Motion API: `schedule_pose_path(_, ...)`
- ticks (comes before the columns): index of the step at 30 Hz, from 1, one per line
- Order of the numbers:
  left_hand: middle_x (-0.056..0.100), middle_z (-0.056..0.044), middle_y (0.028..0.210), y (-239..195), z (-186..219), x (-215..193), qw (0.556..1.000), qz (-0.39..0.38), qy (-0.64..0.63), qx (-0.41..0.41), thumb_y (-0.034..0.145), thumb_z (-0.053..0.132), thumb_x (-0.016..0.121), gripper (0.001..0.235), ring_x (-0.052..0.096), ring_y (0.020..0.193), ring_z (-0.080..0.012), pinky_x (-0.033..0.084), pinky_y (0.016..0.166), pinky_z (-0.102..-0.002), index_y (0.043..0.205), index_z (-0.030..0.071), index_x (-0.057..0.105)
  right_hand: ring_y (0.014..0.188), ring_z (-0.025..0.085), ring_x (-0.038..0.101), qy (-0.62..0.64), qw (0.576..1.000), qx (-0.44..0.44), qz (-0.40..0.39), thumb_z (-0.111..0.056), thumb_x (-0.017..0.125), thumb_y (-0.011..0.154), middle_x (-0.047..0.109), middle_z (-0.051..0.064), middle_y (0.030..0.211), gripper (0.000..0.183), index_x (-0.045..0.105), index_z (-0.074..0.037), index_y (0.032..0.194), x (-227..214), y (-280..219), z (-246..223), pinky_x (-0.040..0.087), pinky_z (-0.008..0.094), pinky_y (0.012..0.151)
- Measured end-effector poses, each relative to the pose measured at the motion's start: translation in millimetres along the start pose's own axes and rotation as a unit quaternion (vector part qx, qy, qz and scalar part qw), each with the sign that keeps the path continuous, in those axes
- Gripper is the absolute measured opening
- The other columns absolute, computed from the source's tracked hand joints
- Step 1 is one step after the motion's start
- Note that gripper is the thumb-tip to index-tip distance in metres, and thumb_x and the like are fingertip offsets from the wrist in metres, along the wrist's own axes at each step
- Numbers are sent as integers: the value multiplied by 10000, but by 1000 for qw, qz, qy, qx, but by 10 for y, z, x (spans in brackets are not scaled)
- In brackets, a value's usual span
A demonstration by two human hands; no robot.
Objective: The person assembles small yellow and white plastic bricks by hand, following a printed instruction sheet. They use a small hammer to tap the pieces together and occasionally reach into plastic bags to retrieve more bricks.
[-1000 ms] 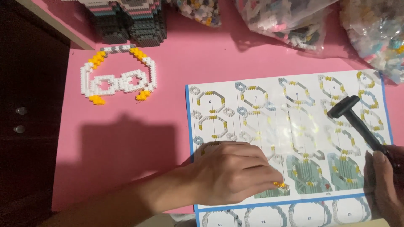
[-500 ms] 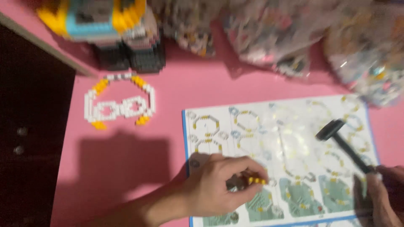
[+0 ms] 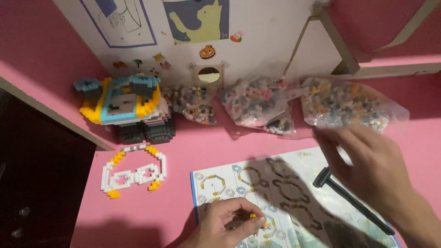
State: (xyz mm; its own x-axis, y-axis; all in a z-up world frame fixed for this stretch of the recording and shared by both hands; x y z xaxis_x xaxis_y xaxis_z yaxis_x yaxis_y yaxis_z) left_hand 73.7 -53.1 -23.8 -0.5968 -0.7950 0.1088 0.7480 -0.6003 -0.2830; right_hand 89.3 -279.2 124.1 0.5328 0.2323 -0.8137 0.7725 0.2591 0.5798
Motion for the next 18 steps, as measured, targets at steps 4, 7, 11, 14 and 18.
schedule_pose_path(4, 812, 34, 872, -17, 0, 58, 999, -9, 42, 19, 918, 259, 841, 144, 678, 737, -2, 554, 688, -157, 972, 126, 845, 859, 342, 693, -27, 995, -92, 5, -10, 735, 1067, 745, 188, 1038, 88, 781, 49, 1114, 172, 742, -46, 590, 455, 700)
schedule_pose_path(7, 819, 82, 969, -47, 206, 76, 986, -25, 131, 95, 901, 294, 853, 134, 680, 807, 20, 495, 717, -135, 999, 205, 872, 809, 311, 764, 108, 991, -73, -9, -34, 764, 1075, 803, 211, 1000, 128, 836, 72, 1076, 327, 1113, -52, 624, 428, 729)
schedule_pose_path(11, 841, -38, 994, -58, 271, 109, 981, -48, 95, 164, 897, 234, 862, 134, 773, 913, -98, 568, 840, -208, 1007, 158, 850, 737, 282, 808, 94, 978, -21, -184, -179, 713, 1034, 832, 159, 997, 199, 840, -58, 1128, 819, 1289, 0, 687, 408, 681)
schedule_pose_path(14, 842, 100, 975, -72, 196, 82, 984, -35, 151, 89, 880, 345, 859, 126, 754, 920, 14, 483, 844, -122, 968, 256, 866, 831, 234, 803, 49, 933, 79, -347, -331, 674, 1019, 842, 55, 1074, 280, 861, -141, 1103, 1139, 1266, 137, 641, 377, 754)
schedule_pose_path(18, 848, 94, 996, -60, 206, 82, 983, -38, 157, 91, 890, 365, 842, 129, 756, 934, 14, 479, 859, -130, 968, 263, 855, 781, 300, 755, -36, 887, 172, -426, -259, 605, 1045, 806, 64, 1184, 303, 817, -263, 1262, 1168, 1258, 178, 550, 419, 625)
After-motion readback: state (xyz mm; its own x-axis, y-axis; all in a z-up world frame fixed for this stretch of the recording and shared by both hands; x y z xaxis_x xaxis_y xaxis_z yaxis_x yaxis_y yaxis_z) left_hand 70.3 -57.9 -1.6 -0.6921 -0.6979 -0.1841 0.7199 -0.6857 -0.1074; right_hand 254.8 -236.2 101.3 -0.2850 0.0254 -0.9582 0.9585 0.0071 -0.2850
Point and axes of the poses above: each hand's wrist, its own y-axis towards the middle knuckle, its own x-axis out of the palm, z = x × y, the point moved 9 cm from there along y, towards the middle knuckle
